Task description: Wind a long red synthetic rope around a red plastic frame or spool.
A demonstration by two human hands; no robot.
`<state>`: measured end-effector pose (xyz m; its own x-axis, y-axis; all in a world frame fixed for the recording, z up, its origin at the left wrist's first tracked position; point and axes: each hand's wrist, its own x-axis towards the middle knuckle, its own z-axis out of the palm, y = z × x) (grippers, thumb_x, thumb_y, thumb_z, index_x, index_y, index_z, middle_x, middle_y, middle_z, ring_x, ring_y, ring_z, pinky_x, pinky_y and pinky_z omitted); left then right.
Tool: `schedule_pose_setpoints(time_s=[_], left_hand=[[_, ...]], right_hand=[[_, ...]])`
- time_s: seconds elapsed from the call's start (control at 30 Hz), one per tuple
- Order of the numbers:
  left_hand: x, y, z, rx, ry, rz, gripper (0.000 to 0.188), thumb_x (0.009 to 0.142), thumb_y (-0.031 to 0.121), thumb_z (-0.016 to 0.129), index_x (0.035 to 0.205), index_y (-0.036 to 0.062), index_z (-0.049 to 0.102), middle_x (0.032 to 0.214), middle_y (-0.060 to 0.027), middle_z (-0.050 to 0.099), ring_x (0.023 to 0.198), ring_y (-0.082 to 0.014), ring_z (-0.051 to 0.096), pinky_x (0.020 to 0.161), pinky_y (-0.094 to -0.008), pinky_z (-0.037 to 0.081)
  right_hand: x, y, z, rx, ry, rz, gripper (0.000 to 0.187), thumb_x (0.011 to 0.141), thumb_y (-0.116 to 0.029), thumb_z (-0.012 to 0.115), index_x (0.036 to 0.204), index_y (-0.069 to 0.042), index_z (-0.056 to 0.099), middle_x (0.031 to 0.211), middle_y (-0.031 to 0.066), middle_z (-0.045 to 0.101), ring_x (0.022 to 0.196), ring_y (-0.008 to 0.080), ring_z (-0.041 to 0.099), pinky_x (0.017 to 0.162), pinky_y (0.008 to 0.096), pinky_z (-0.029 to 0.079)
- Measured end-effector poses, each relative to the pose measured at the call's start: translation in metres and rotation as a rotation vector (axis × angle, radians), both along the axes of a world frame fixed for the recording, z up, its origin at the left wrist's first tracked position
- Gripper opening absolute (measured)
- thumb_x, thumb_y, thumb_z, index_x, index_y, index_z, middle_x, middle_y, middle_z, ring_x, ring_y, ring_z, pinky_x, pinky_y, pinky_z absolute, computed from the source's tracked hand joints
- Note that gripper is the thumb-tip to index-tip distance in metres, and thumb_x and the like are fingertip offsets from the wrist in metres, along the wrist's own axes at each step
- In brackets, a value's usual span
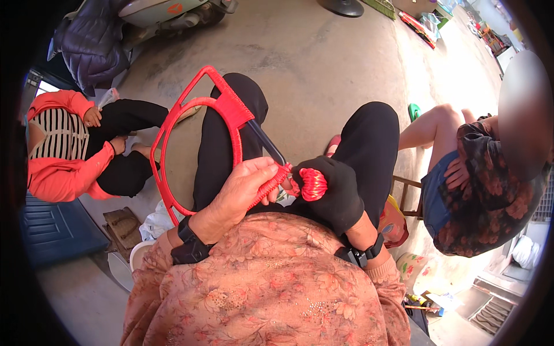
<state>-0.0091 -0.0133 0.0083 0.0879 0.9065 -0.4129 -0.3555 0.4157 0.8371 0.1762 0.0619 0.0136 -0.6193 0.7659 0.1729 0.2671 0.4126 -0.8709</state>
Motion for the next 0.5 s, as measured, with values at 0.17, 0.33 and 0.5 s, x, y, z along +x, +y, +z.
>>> schedule_pose_setpoints(time_s=[0.17, 0.33, 0.5], left_hand=[[0.001, 0.000, -0.003, -0.011, -0.001, 0.029, 0.027, 0.101, 0.023, 0.045, 0.098, 0.0014, 0.062, 0.082, -0.0040, 0.067, 0.060, -0.0047, 0.054, 0.051, -0.0184, 0.044], [0.000, 0.002, -0.002, -0.016, 0.016, 0.007, 0.027, 0.100, 0.024, 0.046, 0.096, 0.0021, 0.063, 0.083, -0.0035, 0.067, 0.060, -0.0044, 0.054, 0.051, -0.0188, 0.044], [0.002, 0.004, 0.001, -0.042, 0.042, -0.013, 0.027, 0.099, 0.025, 0.049, 0.095, 0.0011, 0.062, 0.082, -0.0034, 0.066, 0.059, -0.0029, 0.052, 0.051, -0.0175, 0.041]], right_hand=[[0.011, -0.003, -0.007, 0.091, -0.034, -0.052, 0.023, 0.070, 0.002, 0.070, 0.092, -0.003, 0.068, 0.082, 0.0144, 0.067, 0.074, 0.0283, 0.067, 0.068, 0.0325, 0.051], [0.023, -0.001, -0.003, 0.047, -0.113, -0.045, 0.020, 0.071, 0.002, 0.069, 0.091, -0.002, 0.067, 0.082, 0.0155, 0.066, 0.072, 0.0267, 0.065, 0.067, 0.0325, 0.051], [0.024, -0.005, -0.002, -0.262, 0.178, -0.025, 0.011, 0.077, 0.004, 0.068, 0.087, 0.000, 0.065, 0.083, 0.0072, 0.066, 0.068, 0.0143, 0.059, 0.064, 0.0283, 0.048]])
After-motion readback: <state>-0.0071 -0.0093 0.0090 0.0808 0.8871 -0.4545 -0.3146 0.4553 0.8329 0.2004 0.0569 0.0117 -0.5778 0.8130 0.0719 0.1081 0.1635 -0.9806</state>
